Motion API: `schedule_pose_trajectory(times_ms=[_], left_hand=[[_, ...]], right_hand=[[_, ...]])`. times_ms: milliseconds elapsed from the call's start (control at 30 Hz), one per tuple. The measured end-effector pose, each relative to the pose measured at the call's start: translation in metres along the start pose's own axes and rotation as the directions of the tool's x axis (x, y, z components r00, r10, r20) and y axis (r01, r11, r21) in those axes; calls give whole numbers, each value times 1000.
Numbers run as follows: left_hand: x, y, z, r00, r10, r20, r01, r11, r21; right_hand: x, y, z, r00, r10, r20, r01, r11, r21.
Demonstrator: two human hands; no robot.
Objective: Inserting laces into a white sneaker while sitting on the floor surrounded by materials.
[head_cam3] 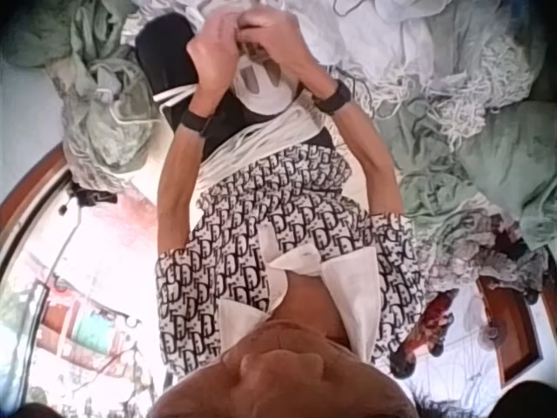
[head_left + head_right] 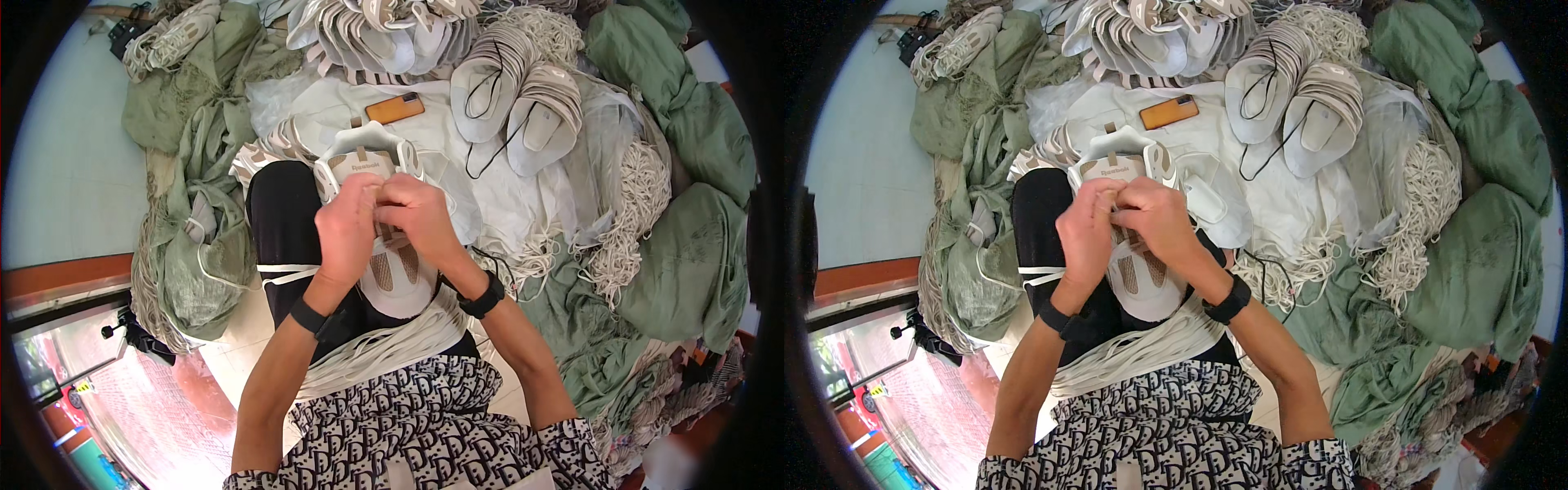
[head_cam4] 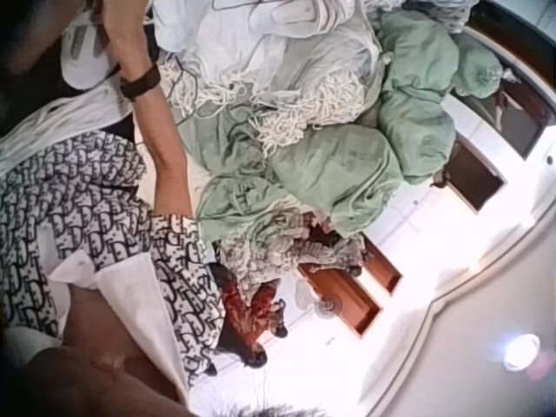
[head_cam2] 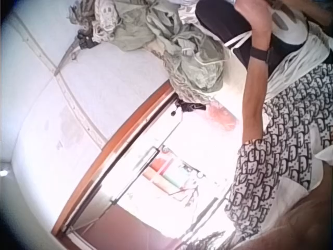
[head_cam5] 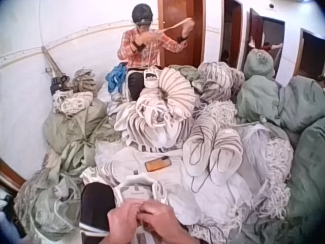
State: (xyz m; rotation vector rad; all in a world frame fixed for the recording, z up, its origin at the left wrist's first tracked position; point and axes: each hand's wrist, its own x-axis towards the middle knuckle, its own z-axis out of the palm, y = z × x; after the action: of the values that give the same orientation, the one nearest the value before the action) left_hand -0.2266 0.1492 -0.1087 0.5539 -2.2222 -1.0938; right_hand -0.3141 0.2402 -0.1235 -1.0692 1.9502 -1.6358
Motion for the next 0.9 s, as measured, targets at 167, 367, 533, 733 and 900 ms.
schedule_pose_trajectory(times_ms=[167,367,533,733,900], left_hand=[[12,14,-22,987,-77,140,100,982,-163],[86,53,-58,996,62,61,-34,926,-376],[121,44,-54,963,98,250,-13,946,-324],[77,37,-74,981,116,156,-155,951,266],[-35,43,-51,725,498,475,-637,747,189]], right_hand=[[-1,-1,-10,952,201,229,-271,903,333],[7,3,3,803,91,588,-557,463,689],[11,12,6,816,-74,574,-518,347,782],[6,20,7,877,174,447,-474,171,864],[17,22,6,837,235,494,-541,226,810]])
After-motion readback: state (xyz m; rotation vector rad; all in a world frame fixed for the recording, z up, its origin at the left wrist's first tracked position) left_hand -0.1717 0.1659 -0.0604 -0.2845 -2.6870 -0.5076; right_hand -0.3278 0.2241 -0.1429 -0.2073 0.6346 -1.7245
